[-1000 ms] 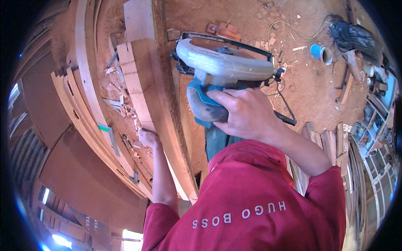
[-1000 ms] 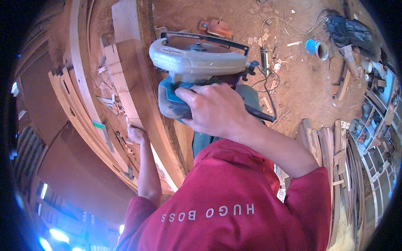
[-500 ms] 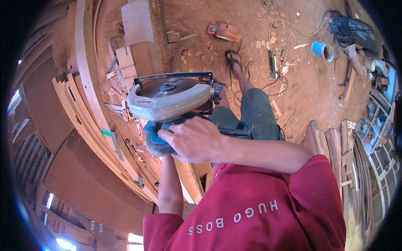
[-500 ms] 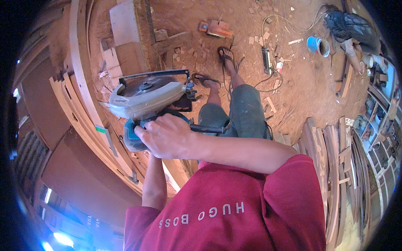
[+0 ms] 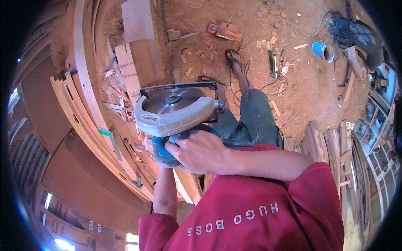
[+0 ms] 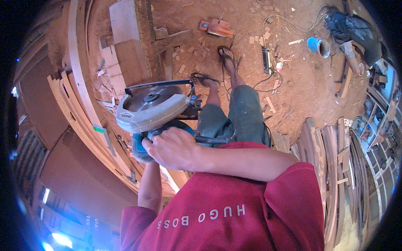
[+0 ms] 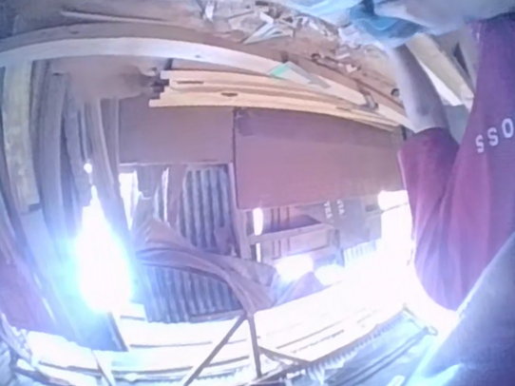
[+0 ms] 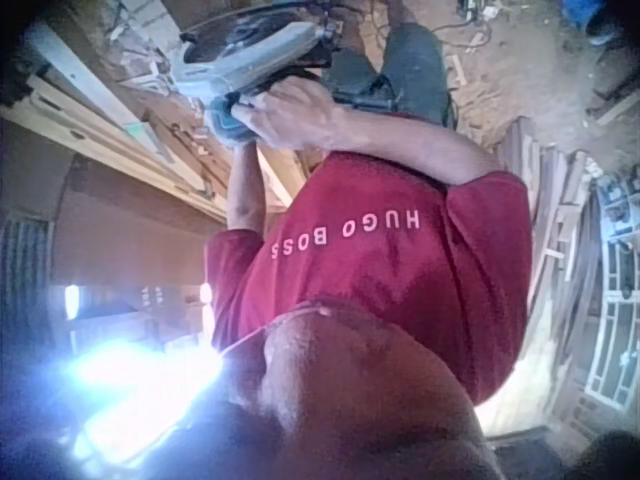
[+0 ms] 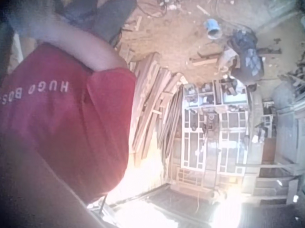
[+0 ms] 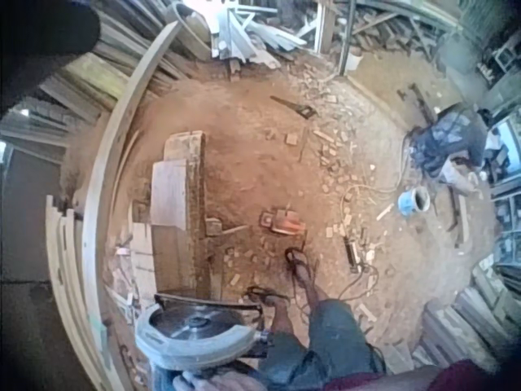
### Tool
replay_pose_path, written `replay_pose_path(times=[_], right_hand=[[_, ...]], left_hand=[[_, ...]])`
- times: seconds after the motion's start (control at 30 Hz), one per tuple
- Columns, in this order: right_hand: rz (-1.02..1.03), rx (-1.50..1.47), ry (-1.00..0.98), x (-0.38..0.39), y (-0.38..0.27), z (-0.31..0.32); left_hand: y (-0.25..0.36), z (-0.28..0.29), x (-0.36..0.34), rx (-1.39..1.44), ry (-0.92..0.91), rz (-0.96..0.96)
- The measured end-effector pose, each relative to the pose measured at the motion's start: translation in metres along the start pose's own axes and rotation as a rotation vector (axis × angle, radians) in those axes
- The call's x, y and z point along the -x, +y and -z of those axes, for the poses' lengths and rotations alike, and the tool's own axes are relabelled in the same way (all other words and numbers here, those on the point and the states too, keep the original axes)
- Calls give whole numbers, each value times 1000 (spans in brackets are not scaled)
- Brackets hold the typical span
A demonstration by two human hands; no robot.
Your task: The person walks through a cluttered workshop and selects a long wooden plank. They use a circular saw to cut the plank into several smaller pieces, repositioning the wood between cuts. The cut pieces are set aside on the floor.
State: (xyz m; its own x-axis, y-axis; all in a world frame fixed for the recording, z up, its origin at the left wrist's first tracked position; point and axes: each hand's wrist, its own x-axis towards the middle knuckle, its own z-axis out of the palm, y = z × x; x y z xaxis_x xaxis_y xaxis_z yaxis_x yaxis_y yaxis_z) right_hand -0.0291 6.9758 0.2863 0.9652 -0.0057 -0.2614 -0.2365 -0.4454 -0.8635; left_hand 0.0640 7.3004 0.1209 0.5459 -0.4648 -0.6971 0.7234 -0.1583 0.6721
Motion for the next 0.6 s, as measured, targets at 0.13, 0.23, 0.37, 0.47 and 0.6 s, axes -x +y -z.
replay_pose_path(times=[0.13,0.23,0.37,0.47,0.6], right_hand=[[-24,-26,-20,6,0,0],[-36,-33,-7,13,1,-3],[-64,-11,27,15,7,-6],[-68,22,103,23,13,-11],[-136,22,92,25,21,-5]], left_hand=[[3,-13,2,-231,-92,53],[2,-19,1,-437,-140,16],[-12,30,-23,-2135,455,-940],[-35,80,-33,-1730,935,-529],[-15,48,-39,-1322,811,-401]])
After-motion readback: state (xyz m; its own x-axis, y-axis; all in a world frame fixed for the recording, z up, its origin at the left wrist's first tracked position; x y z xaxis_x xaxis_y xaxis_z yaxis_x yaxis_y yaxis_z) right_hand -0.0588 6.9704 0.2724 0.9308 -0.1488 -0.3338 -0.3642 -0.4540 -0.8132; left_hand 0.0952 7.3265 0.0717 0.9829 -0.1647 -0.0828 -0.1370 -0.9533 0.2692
